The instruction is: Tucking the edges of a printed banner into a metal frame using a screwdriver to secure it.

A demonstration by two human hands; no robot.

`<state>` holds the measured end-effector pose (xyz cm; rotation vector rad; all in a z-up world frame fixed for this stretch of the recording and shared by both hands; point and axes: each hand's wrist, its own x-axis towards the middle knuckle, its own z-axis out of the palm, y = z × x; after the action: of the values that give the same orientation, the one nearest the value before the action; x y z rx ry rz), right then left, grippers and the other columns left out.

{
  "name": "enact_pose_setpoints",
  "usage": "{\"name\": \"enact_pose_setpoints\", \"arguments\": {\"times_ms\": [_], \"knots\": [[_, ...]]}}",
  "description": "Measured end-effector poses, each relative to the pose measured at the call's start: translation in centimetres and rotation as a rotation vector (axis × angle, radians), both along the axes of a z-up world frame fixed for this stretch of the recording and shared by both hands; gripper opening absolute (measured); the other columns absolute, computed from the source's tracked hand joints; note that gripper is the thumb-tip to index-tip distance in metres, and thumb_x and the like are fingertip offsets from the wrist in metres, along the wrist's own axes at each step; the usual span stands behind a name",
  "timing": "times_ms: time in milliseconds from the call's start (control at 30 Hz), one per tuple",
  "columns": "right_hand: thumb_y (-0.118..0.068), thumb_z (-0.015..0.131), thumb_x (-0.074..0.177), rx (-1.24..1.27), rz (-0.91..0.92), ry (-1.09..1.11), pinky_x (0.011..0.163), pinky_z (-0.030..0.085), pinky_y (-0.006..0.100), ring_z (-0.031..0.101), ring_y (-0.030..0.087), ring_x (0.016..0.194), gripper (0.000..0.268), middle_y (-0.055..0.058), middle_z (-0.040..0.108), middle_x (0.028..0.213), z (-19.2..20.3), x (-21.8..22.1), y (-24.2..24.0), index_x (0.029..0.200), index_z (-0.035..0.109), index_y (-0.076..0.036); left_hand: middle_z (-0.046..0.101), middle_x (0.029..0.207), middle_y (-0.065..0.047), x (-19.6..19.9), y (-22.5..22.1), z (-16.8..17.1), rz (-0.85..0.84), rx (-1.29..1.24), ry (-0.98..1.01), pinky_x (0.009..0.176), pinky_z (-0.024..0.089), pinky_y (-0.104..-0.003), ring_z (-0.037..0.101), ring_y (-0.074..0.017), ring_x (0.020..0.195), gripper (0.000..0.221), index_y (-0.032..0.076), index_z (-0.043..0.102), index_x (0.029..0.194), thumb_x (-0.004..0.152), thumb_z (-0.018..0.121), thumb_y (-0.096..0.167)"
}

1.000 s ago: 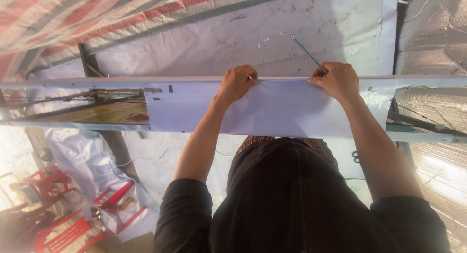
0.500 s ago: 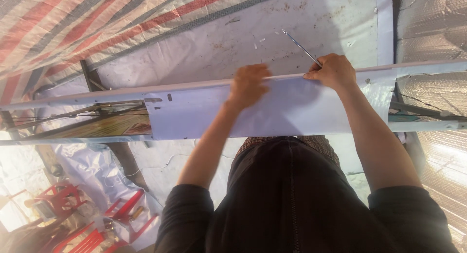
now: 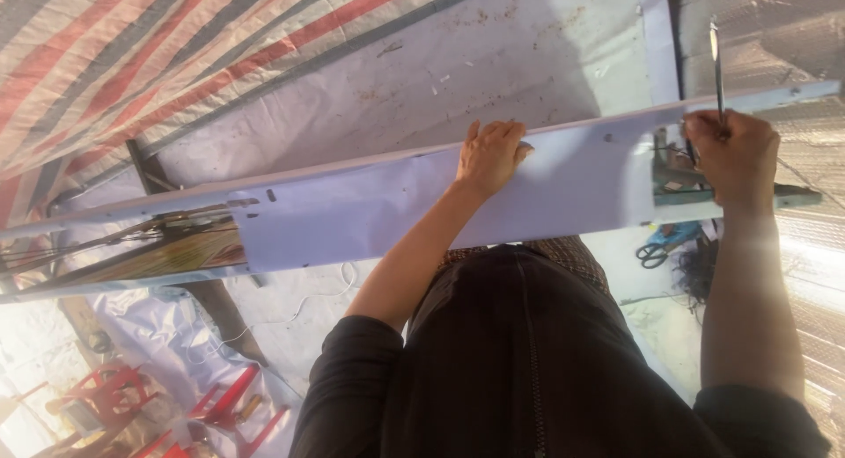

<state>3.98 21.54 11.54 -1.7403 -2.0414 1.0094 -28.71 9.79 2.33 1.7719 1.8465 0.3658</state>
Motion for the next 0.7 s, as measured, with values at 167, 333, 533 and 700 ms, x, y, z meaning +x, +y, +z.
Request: {"name": "enact_pose_setpoints", "arguments": {"times_ms": [167,333,533,700], "knots": [[-0.023,0.062,0.112,-0.47,-0.293,-0.016,0.042,0.04,0.03,0.046,0.012,0.048,0.016,0.004,0.066,0.078,5.0,1.1,-2.1,0.12,0.075,-0.017,0.074,0.117,-0.006,4.1,3.3,0.5,0.004,-0.141,0.016,0.119,0.028,-0.059,0.062,-0.03,0.121,0.033,0.015,0.065,0.111,0.102,0.05,0.044],[-0.022,0.062,0.11,-0.623,-0.38,0.141,0.024,0.038,0.033,0.049,0.021,0.033,0.019,0.01,0.064,0.066,2.8,4.2,-2.2,0.105,0.076,-0.01,0.076,0.096,0.002,8.4,7.4,0.8,-0.001,-0.176,-0.031,0.112,0.034,-0.06,0.067,-0.0293,0.103,0.031,0.019,0.068,0.097,0.102,0.049,0.044],[-0.022,0.064,0.105,-0.661,-0.175,0.208,0.048,0.045,0.026,0.056,0.011,0.053,0.018,0.005,0.075,0.091,-1.5,6.7,-1.4,0.108,0.074,-0.007,0.067,0.065,0.002,11.6,9.6,-0.1,0.038,-0.095,-0.049,0.053,0.049,-0.043,0.065,-0.026,0.06,0.032,0.021,0.059,0.075,0.1,0.058,0.042],[-0.017,0.077,0.092,-0.612,-0.235,0.432,0.023,0.046,0.032,0.062,0.024,0.048,0.02,0.019,0.069,0.082,-3.4,5.8,-2.0,0.096,0.071,0.002,0.079,0.109,0.0,12.7,10.9,1.6,0.046,-0.28,-0.151,0.097,0.059,-0.047,0.075,-0.0292,0.106,0.031,0.034,0.075,0.117,0.102,0.051,0.047]]}}
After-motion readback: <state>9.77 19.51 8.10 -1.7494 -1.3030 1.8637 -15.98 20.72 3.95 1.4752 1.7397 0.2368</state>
